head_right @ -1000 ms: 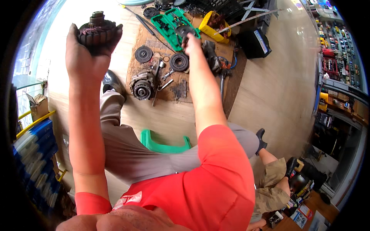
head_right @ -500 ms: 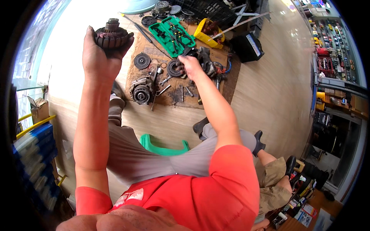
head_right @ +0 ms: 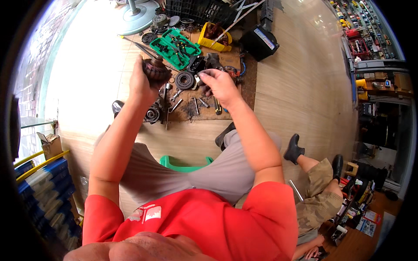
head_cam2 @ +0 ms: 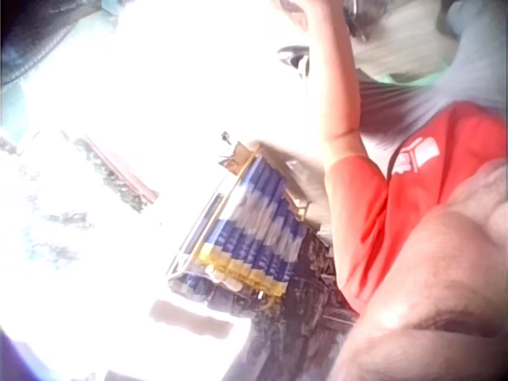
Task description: The person cleans and reassembles internal components of an alternator by hand and using pliers.
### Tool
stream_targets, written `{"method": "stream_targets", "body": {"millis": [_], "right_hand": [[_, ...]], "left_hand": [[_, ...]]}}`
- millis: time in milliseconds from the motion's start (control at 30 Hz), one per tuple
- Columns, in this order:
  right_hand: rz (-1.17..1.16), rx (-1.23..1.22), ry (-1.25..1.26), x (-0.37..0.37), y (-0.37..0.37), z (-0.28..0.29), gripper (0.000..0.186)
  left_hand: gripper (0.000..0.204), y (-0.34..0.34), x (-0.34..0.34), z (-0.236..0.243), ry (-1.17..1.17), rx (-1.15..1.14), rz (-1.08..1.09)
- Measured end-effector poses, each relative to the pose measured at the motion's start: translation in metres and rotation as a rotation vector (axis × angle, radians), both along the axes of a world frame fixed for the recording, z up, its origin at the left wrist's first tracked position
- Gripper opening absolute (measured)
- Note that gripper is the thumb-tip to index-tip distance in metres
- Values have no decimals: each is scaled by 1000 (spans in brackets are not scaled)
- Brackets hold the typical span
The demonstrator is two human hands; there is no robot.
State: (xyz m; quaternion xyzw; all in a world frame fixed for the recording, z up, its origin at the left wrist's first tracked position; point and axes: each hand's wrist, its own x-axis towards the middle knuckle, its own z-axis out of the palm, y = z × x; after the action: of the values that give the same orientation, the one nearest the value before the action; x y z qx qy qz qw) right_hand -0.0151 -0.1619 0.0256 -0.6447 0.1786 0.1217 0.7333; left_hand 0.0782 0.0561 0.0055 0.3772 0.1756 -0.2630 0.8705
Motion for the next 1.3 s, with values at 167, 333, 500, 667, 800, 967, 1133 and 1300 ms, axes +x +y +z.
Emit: {"method": "stream_targets", "body": {"millis": [167,333,500,667,800,967,1133,1300], "right_hand": [[41,-256,-147,-4,14,4,31],[184,-794,-326,-10,11,22,64],[272,-813,-294,-10,5,30,75],[265,-882,-405,-15,5,18,81],[246,-907,-433,-18,8,11,84],[224,-897,-412,-20,13,5,82],[291,-747,-391,-15,7,1,78],[244,-776,-439,-15,9,12,73]], "left_hand": [[59,-32,-27,9,40,-211,-64],[72,-43,-37,-3,92,-252,-89],[75,-52,-48,-10,161,-330,-149],[81,-56,-53,-19,151,-361,-220],[81,-58,-56,-17,185,-376,-258],[71,-58,-61,-17,146,-397,-265],[64,-52,-64,-15,178,-367,-240],[63,-52,-63,-10,187,-357,-210]]}}
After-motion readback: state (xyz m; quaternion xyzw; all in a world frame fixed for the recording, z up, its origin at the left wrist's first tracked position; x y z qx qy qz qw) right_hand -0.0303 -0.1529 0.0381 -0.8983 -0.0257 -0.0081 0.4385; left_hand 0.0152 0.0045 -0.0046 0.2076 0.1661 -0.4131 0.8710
